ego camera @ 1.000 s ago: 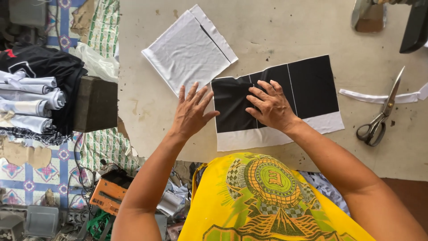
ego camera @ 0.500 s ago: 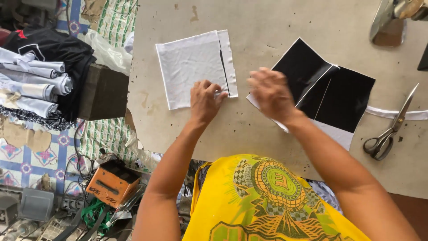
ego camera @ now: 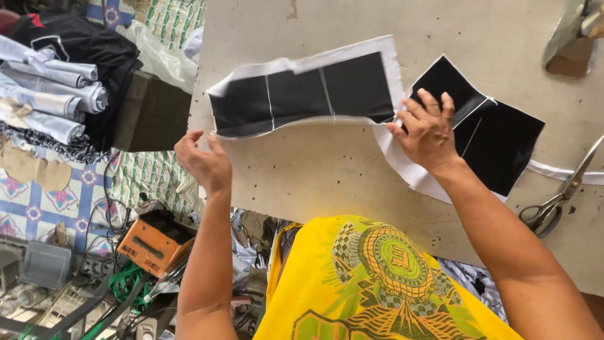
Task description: Folding and cutting fabric pieces using manual scissors and an electric fabric cutter in a factory setting.
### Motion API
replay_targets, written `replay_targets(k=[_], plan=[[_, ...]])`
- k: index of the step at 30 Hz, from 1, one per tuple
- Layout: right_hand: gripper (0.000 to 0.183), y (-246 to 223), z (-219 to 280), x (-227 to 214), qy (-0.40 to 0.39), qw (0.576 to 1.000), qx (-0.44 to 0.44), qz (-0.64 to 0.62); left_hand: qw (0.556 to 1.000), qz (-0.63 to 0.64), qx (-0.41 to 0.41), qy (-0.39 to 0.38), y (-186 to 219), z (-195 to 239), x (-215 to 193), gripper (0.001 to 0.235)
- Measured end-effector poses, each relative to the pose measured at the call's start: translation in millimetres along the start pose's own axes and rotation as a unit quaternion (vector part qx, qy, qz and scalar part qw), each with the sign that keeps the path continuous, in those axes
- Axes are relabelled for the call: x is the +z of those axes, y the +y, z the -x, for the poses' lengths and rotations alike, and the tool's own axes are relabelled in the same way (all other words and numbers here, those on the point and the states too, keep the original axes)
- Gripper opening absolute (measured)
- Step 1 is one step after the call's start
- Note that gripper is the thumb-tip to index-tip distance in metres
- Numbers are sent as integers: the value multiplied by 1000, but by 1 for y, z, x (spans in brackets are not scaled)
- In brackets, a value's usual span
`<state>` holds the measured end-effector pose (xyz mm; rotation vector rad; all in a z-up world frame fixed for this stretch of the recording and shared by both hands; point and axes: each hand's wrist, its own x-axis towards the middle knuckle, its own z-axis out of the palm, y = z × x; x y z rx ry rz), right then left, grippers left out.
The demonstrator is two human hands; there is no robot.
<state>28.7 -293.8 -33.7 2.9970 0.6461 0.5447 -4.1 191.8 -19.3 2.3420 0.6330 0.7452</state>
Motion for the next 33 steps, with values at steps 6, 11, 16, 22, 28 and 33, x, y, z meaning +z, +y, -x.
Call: replay_targets(k=[6,11,16,22,28,33], plan=[[43,-32,-14,2,-11,998,-34,-50,902,-130,325,-255,36,31,-18,48],[41,-17,-14,7,3,1000,-2,-11,891,-129,378,-216,22,36,-18,25],[20,-127,-47,-31,12,993,-70,-99,897,-75,379,-213,46,6,-16,21],[61,-243,-65,-44,-61,967,-117,-217,854,-84,330,-394,40,-25,-20,52],[53,-254,-55,-42,-56,972,-111,-198,850,-64,339,-398,26,-45,-18,56],[67,-272,-75,-36,-61,974,-120,-184,831,-105,377,-395,25,-54,-11,60]])
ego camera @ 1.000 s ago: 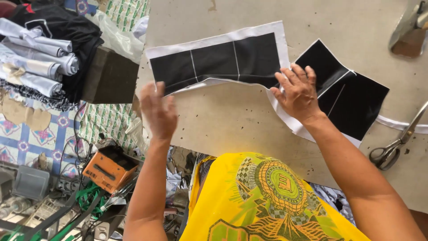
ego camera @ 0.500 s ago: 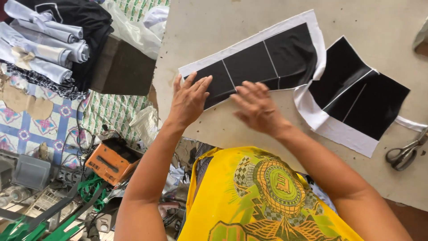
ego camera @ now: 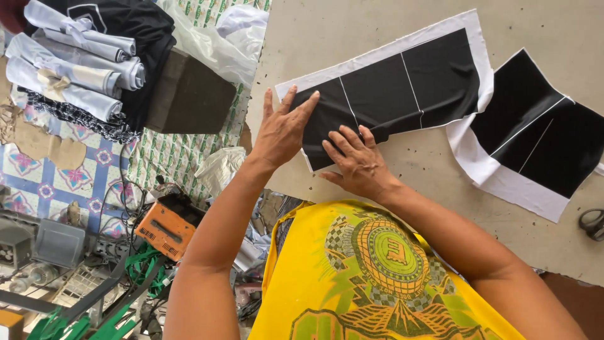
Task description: Folding and cutting fabric pieces using manual scissors and an electric fabric cutter in a factory setting.
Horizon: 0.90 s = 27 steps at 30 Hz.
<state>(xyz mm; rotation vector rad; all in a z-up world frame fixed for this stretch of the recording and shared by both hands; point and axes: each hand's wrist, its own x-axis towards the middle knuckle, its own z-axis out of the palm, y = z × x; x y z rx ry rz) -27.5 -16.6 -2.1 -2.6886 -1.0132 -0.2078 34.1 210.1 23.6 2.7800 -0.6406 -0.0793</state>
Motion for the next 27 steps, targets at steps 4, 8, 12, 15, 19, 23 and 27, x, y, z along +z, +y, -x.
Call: replay_targets(k=[4,8,12,15,19,23,27], plan=[[66,-13,13,-3,-43,999,0,-16,999,-44,-20,9,-10,-8,4,64],[62,-9,1,1,-12,1000,5,-7,999,-43,4,11,-11,-15,-4,65],[40,23,-24,10,54,998,-8,-9,997,-29,5,75,3,6,-10,46],[45,49,-53,8,23,999,-37,1,989,-61,11,133,11,37,16,28],[70,61,-69,-7,-65,996,-63,-12,987,-67,-6,143,15,50,15,35],[85,67,-66,-14,-127,990,-57,23,998,-29,-29,47,12,51,-6,62],[94,86,-53,-5,-137,990,-26,9,998,-22,-58,-2,-2,53,0,85]])
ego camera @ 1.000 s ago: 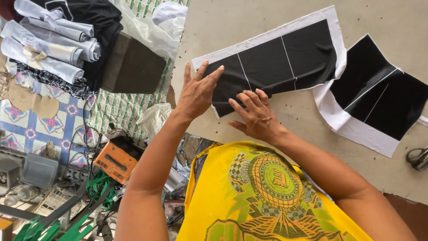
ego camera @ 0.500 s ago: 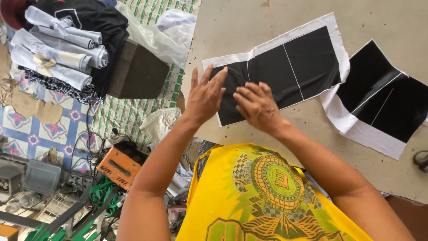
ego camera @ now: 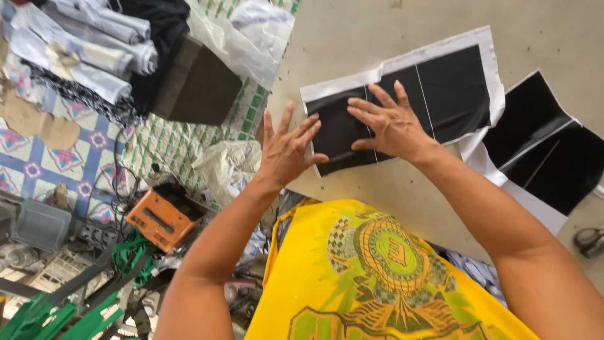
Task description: Folding and cutting fabric pieces using manual scissors and an electric fabric cutter in a factory setting.
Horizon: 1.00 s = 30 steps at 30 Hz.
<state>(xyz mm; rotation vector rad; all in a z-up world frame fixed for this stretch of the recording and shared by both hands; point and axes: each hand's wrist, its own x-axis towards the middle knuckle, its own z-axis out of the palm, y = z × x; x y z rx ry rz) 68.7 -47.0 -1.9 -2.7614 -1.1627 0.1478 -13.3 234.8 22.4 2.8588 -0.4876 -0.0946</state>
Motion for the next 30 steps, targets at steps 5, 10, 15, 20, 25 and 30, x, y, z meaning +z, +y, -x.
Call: replay_targets(k=[5,10,15,20,25,30], plan=[[92,-6,-4,-1,16,1000,14,-8,1000,-6,-4,4,2,-2,-4,84],[81,-7,42,1,110,992,55,-28,999,18,20,34,0,6,8,81],[61,0,137,21,211,936,277,51,987,24,77,141,13,5,23,59],[68,-20,171,46,179,907,373,80,988,40,99,113,45,-12,33,55],[59,-22,198,25,176,935,304,-36,997,35,3,69,59,-35,34,62],[70,65,266,38,215,804,553,44,992,26,-113,50,56,-60,45,78]])
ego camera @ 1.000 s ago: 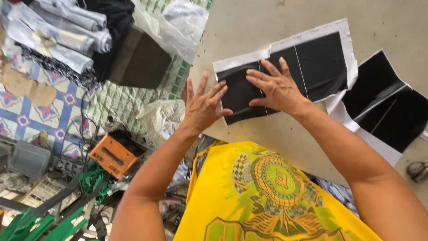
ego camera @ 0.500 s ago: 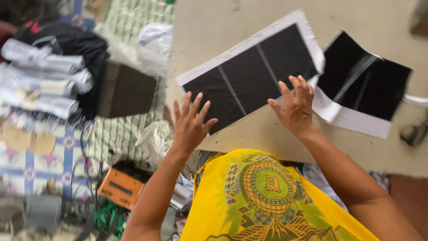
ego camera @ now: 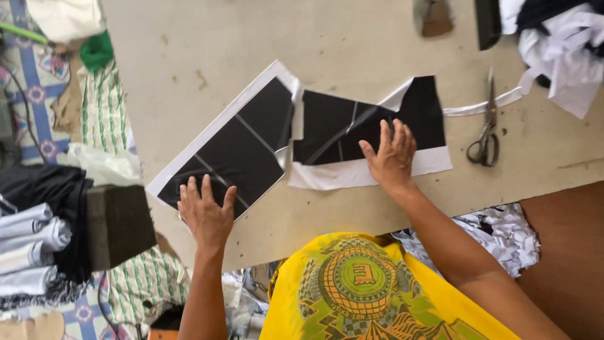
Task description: Folding and cutting fabric pieces using manual scissors and an electric fabric cutter in a factory setting.
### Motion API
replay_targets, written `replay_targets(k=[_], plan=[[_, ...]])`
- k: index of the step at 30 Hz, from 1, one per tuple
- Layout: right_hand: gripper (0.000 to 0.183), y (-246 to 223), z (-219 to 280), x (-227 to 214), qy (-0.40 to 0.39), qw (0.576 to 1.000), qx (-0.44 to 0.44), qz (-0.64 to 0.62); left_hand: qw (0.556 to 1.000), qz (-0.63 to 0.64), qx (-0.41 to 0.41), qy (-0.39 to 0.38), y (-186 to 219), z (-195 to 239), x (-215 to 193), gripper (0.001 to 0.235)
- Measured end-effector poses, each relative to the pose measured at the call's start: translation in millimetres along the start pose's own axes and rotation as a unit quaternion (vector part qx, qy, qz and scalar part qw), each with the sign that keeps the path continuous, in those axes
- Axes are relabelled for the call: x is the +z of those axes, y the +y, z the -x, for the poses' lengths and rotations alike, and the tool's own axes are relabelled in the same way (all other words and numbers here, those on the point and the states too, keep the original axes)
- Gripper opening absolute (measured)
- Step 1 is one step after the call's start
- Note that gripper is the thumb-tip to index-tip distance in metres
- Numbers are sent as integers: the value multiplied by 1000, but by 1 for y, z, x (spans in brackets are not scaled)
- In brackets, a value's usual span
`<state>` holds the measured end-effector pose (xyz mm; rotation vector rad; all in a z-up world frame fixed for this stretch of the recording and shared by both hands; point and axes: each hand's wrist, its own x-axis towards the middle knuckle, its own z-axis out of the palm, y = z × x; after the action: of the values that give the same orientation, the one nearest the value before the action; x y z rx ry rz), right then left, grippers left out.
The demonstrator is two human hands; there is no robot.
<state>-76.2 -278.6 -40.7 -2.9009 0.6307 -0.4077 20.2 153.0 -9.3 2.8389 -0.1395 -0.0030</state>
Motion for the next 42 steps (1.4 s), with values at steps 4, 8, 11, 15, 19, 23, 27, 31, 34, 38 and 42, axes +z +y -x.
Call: replay_targets(k=[4,8,11,15,19,23,27,31,34,38,42], plan=[[51,-41,1,15,22,989,-122,-86,998,39,46,4,77,-26,15,86],[43,-66,-5,-23,-51,938,-169,-300,986,87,139,-26,180,-12,23,101],[41,-18,-37,-15,-55,949,-181,-251,985,52,167,-11,215,-11,53,88],[37,42,-110,10,-115,974,-136,-142,981,-8,166,96,206,-42,80,50],[38,47,-232,42,-94,983,-134,-85,976,-123,59,172,145,-99,86,42],[68,23,-365,60,-114,989,-93,3,996,-7,-74,43,154,-140,53,57],[99,14,-423,95,-227,971,-24,71,988,7,-140,-67,168,-176,26,63],[76,-29,-294,66,-175,974,-145,17,994,-25,-110,-15,147,-211,32,61],[66,-42,-148,21,-79,945,-316,41,987,-24,-139,-79,132,-223,35,71],[65,-34,-14,-21,-127,937,-304,-115,985,-49,15,166,110,-207,75,73],[67,-24,36,-30,-57,941,-272,-192,908,90,374,165,140,-111,102,40]])
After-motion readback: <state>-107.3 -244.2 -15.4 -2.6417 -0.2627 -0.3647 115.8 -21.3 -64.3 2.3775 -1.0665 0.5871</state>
